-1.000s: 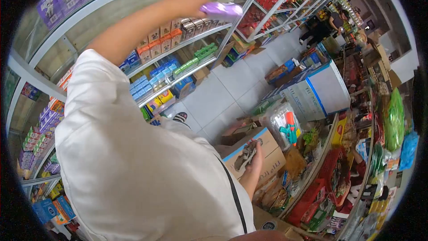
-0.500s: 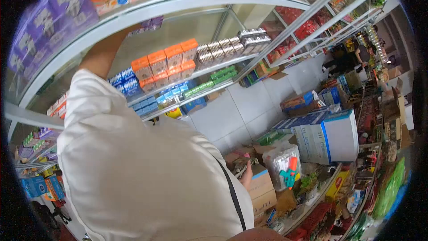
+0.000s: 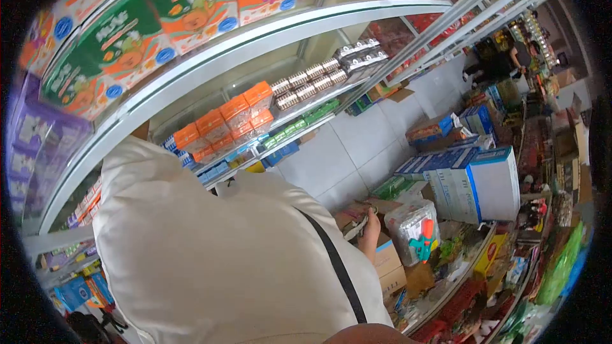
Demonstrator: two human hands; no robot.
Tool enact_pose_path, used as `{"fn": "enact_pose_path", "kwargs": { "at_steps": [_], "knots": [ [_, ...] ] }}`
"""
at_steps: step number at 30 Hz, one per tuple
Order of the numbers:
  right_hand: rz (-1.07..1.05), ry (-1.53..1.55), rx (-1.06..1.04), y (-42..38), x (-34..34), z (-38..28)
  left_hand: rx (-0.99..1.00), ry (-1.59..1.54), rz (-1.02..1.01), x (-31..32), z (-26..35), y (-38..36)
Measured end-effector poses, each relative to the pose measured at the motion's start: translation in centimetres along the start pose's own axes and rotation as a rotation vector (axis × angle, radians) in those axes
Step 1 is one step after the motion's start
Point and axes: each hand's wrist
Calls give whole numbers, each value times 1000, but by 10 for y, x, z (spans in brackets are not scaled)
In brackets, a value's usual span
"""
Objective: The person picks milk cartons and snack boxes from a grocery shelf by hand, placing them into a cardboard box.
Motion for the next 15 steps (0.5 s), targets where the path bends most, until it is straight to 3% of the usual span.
{"fn": "enact_pose_path", "kwargs": {
  "at_steps": [5, 15],
  "knots": [
    [29, 146, 13, -15, 14, 10, 100, 18, 23, 5, 35, 15],
    [114, 115, 28, 2, 12, 28, 390, -29, 156, 16, 116, 47]
  ]
}}
Point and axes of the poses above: each hand's wrist, its own y-axis towards the middle knuckle, its own x-axis out of the palm, z = x × y, and after that the axes turned 6 degrees about -z, right-handed
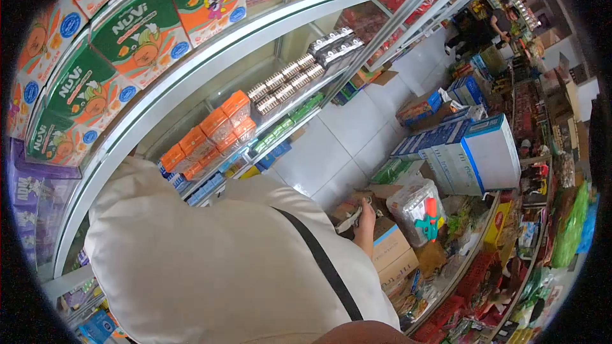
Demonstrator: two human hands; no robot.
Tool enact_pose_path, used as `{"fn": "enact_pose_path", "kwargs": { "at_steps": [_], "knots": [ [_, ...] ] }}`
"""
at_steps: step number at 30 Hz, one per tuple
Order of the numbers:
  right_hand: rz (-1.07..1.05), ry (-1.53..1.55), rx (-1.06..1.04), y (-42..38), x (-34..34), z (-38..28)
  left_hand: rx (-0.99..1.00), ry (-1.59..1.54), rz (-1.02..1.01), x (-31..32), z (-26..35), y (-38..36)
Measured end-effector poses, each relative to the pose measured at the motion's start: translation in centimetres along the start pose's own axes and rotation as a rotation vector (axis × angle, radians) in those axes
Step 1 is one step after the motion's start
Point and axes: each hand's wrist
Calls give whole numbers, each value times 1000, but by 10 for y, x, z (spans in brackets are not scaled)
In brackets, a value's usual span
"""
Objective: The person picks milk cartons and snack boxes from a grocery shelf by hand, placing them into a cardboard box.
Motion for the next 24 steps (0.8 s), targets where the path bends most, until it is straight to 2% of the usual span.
{"fn": "enact_pose_path", "kwargs": {
  "at_steps": [2, 7, 10, 13, 17, 18, 24],
  "knots": [
    [-96, 74, -11, -11, 10, -8, 107, -29, 37, 5, 20, 8],
    [-72, -4, -54, -19, 6, 7, 412, -145, 88, 19, 80, 32],
    [-39, 24, -49, -34, -7, 17, 511, -127, 56, 19, 119, 39],
    [31, 99, -23, -48, -30, 34, 551, 49, -10, -8, 169, 29],
    [158, 140, -70, -89, -35, 29, 469, 141, -84, 5, 201, 69],
    [191, 142, -56, -90, -41, 35, 384, 114, -178, -3, 213, 69],
    [322, 192, 31, -85, -90, 105, 421, 226, -226, 23, 235, 116]
  ]
}}
Point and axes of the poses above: each hand's wrist, its own y-axis towards the middle knuckle, its own x-axis out of the palm, z = x × y, and after that the axes turned 6 degrees about -z, right-handed
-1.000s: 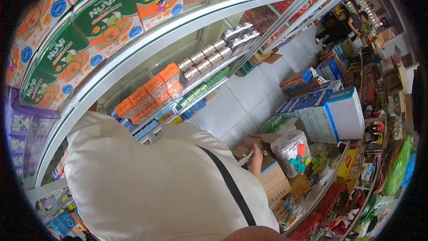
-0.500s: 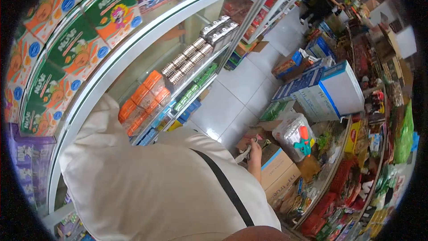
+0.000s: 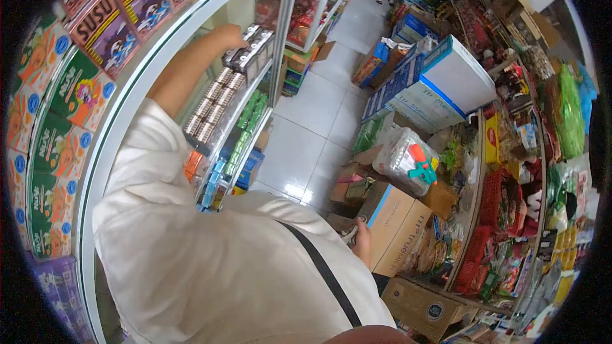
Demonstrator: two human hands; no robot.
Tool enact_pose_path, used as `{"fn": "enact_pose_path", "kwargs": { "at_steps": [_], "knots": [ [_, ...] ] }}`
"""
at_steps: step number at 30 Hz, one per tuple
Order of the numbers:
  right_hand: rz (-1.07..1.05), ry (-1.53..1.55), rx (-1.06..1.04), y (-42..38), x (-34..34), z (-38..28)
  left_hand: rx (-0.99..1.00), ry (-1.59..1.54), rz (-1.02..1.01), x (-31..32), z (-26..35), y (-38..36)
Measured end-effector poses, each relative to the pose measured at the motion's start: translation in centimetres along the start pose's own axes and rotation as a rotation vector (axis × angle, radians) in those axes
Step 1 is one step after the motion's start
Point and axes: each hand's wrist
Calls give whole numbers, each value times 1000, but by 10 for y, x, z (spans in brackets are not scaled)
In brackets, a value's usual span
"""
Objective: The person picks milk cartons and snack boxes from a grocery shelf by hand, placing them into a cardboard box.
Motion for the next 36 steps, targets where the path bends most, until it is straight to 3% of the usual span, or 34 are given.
{"fn": "enact_pose_path", "kwargs": {
  "at_steps": [9, 13, 17, 23, 26, 29, 33, 36],
  "knots": [
    [41, 49, 47, -21, -9, 13, 1, -120, -63, 14, -12, 31],
    [28, 20, 34, -32, 1, -6, -56, -230, 20, 7, -35, 23],
    [72, -59, -13, -31, 6, -17, -147, -21, 152, 6, -74, 32],
    [27, -111, -7, -26, 1, -13, -152, 232, 333, -39, -30, -39],
    [46, -160, 3, -13, -17, 8, -32, 218, 449, -52, -4, -70],
    [-104, -47, -48, -13, -35, 14, -42, 177, 547, -53, 15, -89],
    [-125, 52, -47, -53, -46, -12, -89, 158, 538, -60, 56, -129],
    [-146, 73, -45, -51, -74, -3, 13, 111, 479, -65, 92, -166]
  ]
}}
Point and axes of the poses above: each hand's wrist, its own y-axis towards the middle knuckle, its own x-axis out of the palm, z = x × y, and after that the axes turned 6 degrees about -z, right-handed
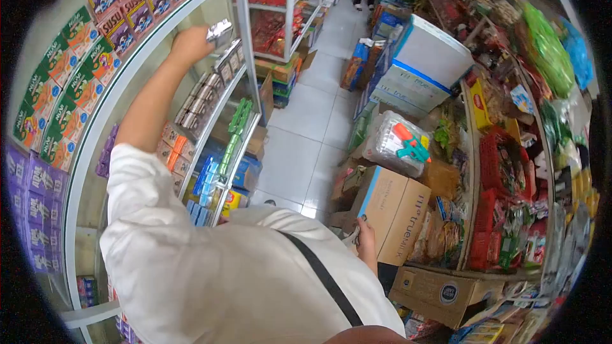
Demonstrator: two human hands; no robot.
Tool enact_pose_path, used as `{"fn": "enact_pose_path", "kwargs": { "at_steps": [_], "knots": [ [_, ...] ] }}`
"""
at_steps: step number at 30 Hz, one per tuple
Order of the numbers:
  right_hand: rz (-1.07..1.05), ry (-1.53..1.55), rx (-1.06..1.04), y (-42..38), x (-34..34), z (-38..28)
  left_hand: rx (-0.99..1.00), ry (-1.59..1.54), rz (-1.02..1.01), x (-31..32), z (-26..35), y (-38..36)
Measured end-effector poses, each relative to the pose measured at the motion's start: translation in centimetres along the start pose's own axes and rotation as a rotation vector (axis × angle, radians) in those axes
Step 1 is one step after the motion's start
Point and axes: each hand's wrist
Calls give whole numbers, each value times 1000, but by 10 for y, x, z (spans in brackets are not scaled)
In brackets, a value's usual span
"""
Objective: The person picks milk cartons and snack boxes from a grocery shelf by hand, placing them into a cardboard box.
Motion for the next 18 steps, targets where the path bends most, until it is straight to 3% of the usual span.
{"fn": "enact_pose_path", "kwargs": {
  "at_steps": [6, 8, 11, 13, 15, 17, 18],
  "knots": [
    [-172, 121, 1, -28, -14, -32, 120, -28, -27, -63, 117, -84],
    [-286, 223, -8, -45, -4, -58, 267, -253, 65, -73, 153, -121],
    [-493, 523, -183, -50, 10, -70, 372, -639, -181, -90, 215, -172],
    [-593, 555, -356, -71, 25, -85, 422, -837, -362, -82, 252, -200],
    [-647, 663, -452, -97, 37, -99, 536, -989, -376, -56, 289, -224],
    [-670, 747, -521, -121, 42, -101, 535, -1168, -583, -45, 329, -250],
    [-449, 712, -446, -130, 37, -105, 547, -1233, -645, -49, 346, -264]
  ]
}}
Point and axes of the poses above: each hand's wrist, its own y-axis towards the middle knuckle, its own x-axis out of the palm, z = x × y, and after that the axes turned 6 degrees about -z, right-handed
